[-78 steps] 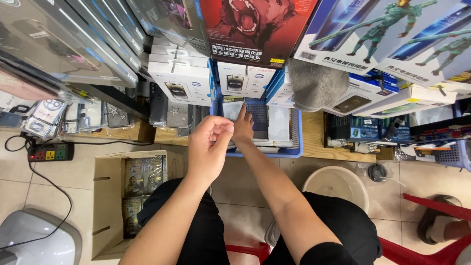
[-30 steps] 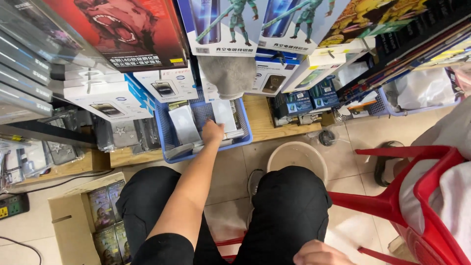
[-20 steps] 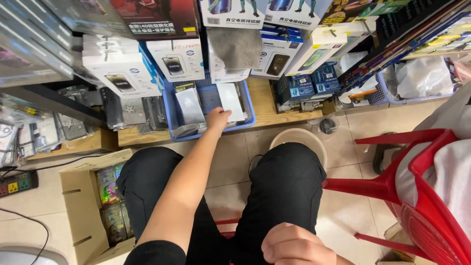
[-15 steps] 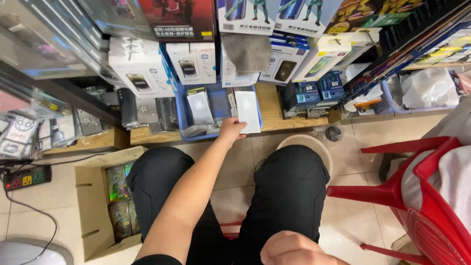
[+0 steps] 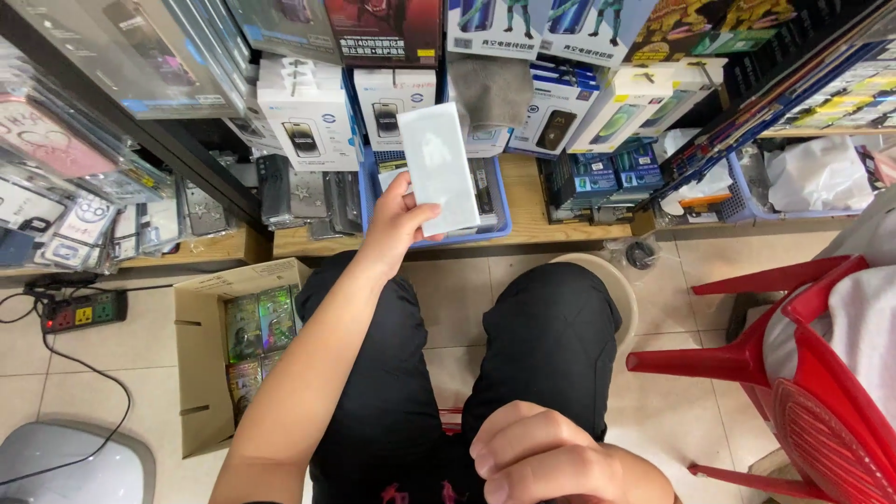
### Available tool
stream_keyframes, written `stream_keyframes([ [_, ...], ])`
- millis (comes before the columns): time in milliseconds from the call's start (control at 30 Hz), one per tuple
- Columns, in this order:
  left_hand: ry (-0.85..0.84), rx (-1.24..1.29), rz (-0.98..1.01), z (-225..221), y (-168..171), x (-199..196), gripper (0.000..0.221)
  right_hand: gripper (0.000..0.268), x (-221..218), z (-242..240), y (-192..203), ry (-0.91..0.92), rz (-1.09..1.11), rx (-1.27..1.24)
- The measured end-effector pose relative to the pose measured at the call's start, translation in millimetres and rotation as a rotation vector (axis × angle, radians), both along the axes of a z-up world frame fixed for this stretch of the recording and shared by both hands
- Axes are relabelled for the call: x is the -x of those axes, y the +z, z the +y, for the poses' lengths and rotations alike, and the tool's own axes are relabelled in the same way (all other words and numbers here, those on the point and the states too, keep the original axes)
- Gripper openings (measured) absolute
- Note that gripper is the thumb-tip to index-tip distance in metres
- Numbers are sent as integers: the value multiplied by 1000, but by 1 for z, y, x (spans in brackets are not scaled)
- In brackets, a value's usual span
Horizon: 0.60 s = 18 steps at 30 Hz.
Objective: Sorting, inspecting, and organizing mobile phone accessories and devices into boxes.
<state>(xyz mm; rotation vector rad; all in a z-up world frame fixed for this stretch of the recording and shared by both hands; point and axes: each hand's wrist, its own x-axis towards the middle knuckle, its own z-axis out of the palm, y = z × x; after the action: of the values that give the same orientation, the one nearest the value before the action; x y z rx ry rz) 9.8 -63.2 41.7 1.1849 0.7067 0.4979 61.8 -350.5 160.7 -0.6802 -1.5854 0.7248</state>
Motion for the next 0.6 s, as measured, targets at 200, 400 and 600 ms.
stream_keyframes([
  [200,150,155,-371,15,-47,-2,31,15,0,14,4,-15,-41,-15],
  [400,-17,450,-517,-6,-10,11,61,14,-10,34,2,-52,-37,-11],
  [600,-265,486,-699,5,-16,31,63,30,-14,52,-11,-129,28,-71],
])
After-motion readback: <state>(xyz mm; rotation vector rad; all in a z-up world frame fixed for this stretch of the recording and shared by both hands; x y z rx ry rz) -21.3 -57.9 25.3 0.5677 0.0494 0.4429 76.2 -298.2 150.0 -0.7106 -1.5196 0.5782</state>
